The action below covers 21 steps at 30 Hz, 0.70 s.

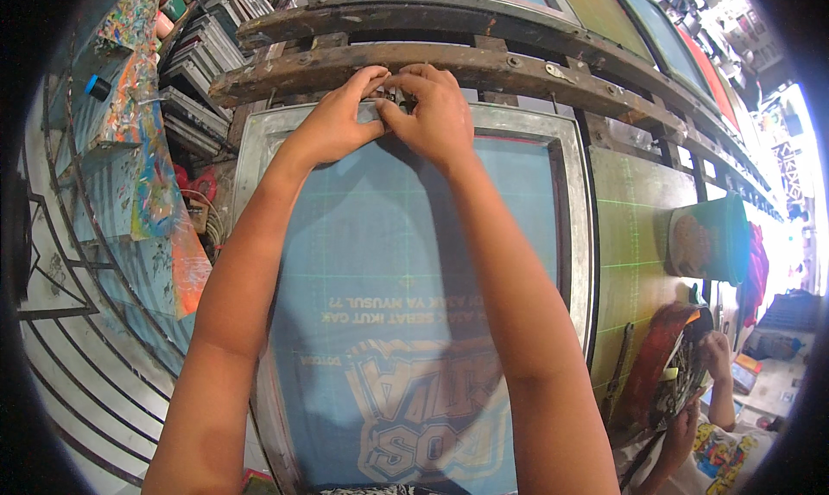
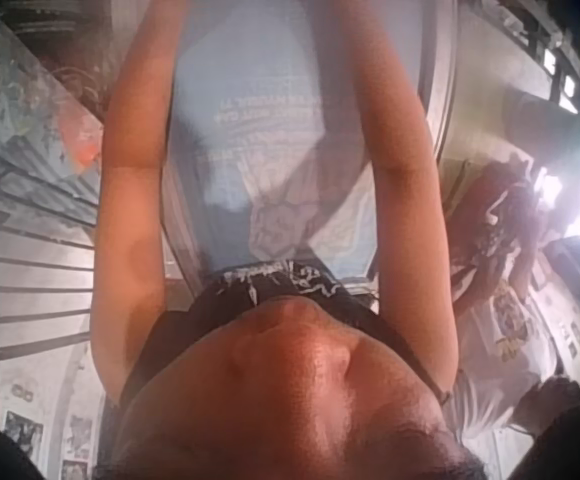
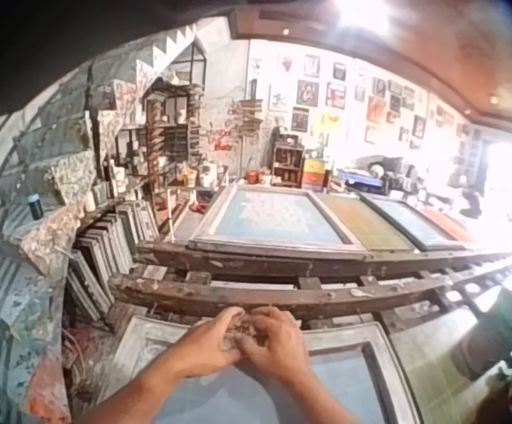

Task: The person aligns a screen-printing frame onto a wooden rack, retrieves a small metal bracket and screw from a container, and secures the frame to the rack using a hex key and an adjustable wrench.

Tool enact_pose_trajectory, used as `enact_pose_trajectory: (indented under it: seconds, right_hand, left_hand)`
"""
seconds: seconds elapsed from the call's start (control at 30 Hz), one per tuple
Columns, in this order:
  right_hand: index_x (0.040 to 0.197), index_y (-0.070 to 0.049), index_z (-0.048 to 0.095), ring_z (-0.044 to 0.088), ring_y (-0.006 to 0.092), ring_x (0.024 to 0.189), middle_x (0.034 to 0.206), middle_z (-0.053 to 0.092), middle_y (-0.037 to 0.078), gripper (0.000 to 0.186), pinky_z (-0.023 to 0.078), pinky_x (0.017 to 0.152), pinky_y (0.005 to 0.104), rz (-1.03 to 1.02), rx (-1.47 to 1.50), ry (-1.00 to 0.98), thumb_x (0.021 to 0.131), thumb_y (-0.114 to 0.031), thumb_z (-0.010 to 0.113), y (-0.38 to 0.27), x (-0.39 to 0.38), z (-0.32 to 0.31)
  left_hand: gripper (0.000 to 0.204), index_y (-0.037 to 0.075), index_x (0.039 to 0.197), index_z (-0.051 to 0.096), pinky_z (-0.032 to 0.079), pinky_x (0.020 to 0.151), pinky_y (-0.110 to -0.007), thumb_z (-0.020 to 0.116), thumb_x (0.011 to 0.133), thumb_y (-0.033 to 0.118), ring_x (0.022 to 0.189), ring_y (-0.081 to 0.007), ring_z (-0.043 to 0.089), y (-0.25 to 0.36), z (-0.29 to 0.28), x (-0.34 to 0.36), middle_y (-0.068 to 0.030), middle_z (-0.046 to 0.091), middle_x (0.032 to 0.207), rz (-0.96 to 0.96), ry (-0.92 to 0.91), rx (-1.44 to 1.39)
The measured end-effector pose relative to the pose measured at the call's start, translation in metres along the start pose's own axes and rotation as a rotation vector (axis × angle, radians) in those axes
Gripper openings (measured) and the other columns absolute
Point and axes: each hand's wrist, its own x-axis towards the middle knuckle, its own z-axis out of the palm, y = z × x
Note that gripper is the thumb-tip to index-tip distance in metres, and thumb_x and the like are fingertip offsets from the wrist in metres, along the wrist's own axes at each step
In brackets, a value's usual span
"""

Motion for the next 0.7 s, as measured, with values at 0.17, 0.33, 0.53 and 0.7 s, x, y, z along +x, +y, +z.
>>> enact_pose_trajectory:
  seconds: [0.17, 0.33, 0.53, 0.7]
  right_hand:
    - [0.086, -0.008, 0.073, 0.062, 0.0276, 0.094, 0.104, 0.067, 0.006, 0.022, 0.051, 0.082, 0.0389, 0.222, 0.068, -0.11, 0.075, -0.026, 0.078, 0.002, 0.002, -0.001]
    - [0.083, -0.007, 0.072, 0.064, 0.0278, 0.093, 0.109, 0.066, 0.007, 0.019, 0.051, 0.082, 0.0379, 0.262, 0.097, -0.049, 0.076, -0.024, 0.077, -0.01, 0.005, -0.004]
    - [0.083, -0.007, 0.072, 0.062, 0.0287, 0.099, 0.108, 0.066, 0.01, 0.025, 0.051, 0.084, 0.0389, 0.105, -0.011, -0.053, 0.073, -0.029, 0.079, 0.01, 0.002, 0.001]
    - [0.088, -0.013, 0.076, 0.06, 0.0278, 0.103, 0.108, 0.067, 0.006, 0.015, 0.05, 0.085, 0.0389, 0.288, -0.001, -0.073, 0.078, -0.024, 0.074, -0.01, 0.003, 0.0]
  left_hand:
    - [0.076, 0.001, 0.143, 0.036, 0.04, 0.108, -0.039, 0.076, 0.079, 0.011, 0.136, -0.0337, 0.045, -0.005, 0.002, 0.0, -0.0247, 0.048, 0.143, 0.03, 0.01, 0.003]
    - [0.076, 0.001, 0.143, 0.036, 0.04, 0.108, -0.039, 0.076, 0.079, 0.011, 0.137, -0.0339, 0.044, -0.006, 0.0, -0.001, -0.0249, 0.049, 0.143, -0.003, 0.007, -0.012]
    - [0.075, 0.0, 0.143, 0.036, 0.04, 0.109, -0.04, 0.075, 0.08, 0.011, 0.137, -0.034, 0.044, -0.003, 0.002, 0.001, -0.025, 0.049, 0.143, 0.036, 0.007, 0.005]
    - [0.075, 0.0, 0.142, 0.036, 0.04, 0.109, -0.039, 0.075, 0.079, 0.011, 0.137, -0.0345, 0.044, -0.006, 0.0, -0.002, -0.025, 0.049, 0.142, 0.005, 0.018, 0.007]
